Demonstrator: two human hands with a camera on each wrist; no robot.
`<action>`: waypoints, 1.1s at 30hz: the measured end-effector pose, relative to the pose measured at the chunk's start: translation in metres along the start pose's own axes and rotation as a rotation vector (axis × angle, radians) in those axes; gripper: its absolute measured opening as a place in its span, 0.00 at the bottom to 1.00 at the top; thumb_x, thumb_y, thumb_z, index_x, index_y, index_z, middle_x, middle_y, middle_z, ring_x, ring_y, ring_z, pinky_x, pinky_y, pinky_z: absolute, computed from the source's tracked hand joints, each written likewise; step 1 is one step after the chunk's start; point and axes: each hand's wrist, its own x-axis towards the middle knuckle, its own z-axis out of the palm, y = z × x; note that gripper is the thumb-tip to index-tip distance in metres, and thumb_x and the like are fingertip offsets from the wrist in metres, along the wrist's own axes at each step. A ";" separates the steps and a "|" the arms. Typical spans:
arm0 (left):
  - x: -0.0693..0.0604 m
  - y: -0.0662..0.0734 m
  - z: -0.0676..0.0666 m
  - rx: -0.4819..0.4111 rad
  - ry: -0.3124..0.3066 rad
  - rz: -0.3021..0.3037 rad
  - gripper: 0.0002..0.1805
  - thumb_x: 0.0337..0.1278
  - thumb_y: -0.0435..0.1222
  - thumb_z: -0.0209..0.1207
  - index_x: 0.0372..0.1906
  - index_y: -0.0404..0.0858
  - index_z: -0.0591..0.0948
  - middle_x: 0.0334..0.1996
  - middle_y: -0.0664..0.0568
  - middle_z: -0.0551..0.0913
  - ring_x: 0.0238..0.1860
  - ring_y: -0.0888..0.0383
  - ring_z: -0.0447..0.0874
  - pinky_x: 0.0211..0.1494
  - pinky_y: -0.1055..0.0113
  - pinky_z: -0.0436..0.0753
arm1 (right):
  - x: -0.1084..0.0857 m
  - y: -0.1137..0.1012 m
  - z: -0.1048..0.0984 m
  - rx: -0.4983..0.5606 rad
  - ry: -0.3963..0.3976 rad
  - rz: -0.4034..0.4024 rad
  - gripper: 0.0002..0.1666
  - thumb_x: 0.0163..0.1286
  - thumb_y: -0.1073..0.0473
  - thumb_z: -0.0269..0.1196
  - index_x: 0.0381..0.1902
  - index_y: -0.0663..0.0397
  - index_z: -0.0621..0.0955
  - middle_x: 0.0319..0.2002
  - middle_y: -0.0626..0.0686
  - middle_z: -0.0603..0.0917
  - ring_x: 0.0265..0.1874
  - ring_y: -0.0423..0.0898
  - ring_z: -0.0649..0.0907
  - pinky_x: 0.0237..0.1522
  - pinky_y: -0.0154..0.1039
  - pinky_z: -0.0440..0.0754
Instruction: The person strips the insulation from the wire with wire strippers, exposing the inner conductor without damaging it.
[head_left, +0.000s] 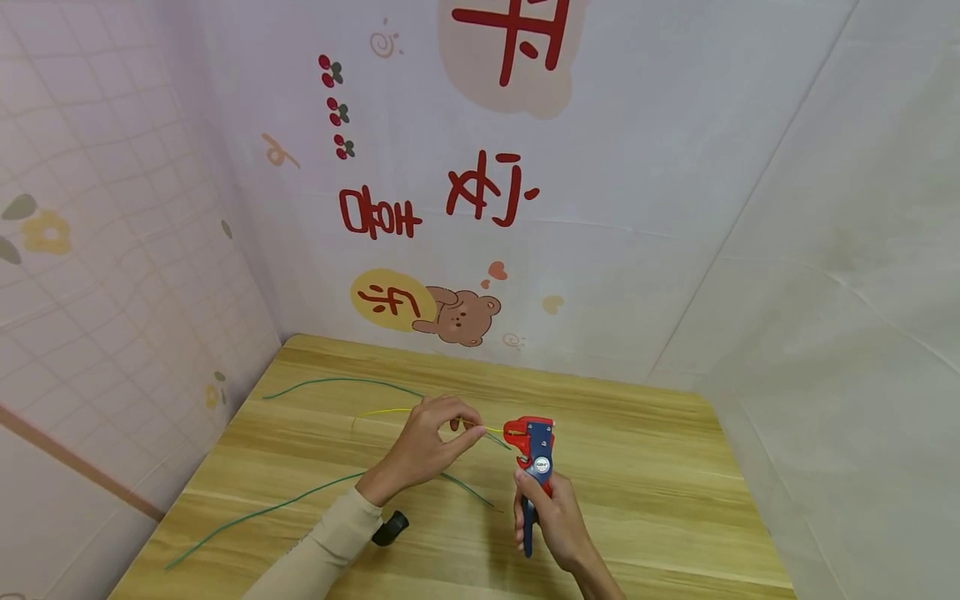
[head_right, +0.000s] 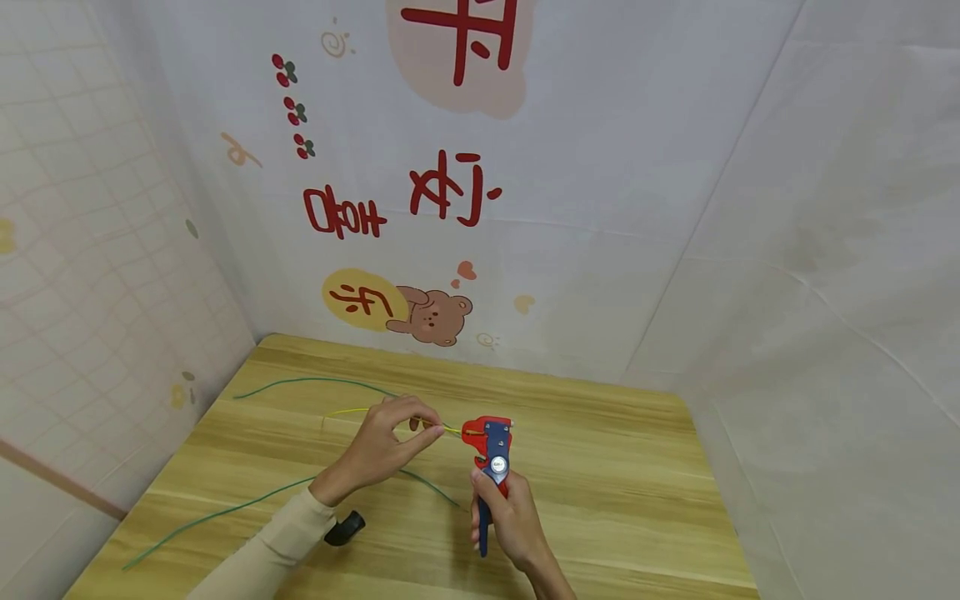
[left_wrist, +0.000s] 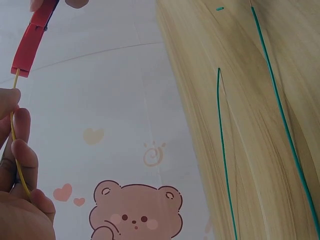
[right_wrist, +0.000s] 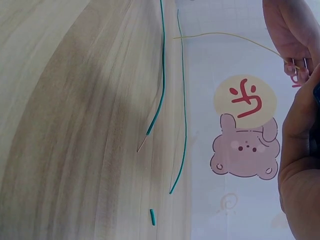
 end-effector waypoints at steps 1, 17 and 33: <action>0.000 0.000 0.000 -0.002 -0.001 -0.005 0.04 0.72 0.37 0.76 0.43 0.50 0.92 0.38 0.63 0.92 0.37 0.56 0.84 0.48 0.66 0.71 | 0.000 0.000 0.000 0.001 0.003 0.003 0.25 0.93 0.47 0.55 0.40 0.64 0.77 0.22 0.50 0.82 0.16 0.42 0.85 0.22 0.53 0.91; -0.002 -0.002 0.001 -0.009 -0.008 -0.012 0.02 0.73 0.36 0.75 0.45 0.44 0.94 0.38 0.61 0.93 0.36 0.58 0.82 0.48 0.65 0.71 | 0.001 0.006 0.001 -0.005 0.082 -0.002 0.35 0.93 0.49 0.55 0.43 0.85 0.69 0.18 0.48 0.76 0.11 0.40 0.78 0.13 0.42 0.82; -0.003 -0.001 0.001 -0.001 0.001 -0.009 0.00 0.75 0.39 0.74 0.44 0.49 0.93 0.37 0.63 0.92 0.35 0.56 0.82 0.47 0.66 0.70 | 0.000 0.004 0.002 -0.021 0.090 0.003 0.34 0.93 0.49 0.56 0.42 0.83 0.71 0.19 0.48 0.77 0.11 0.40 0.79 0.14 0.44 0.83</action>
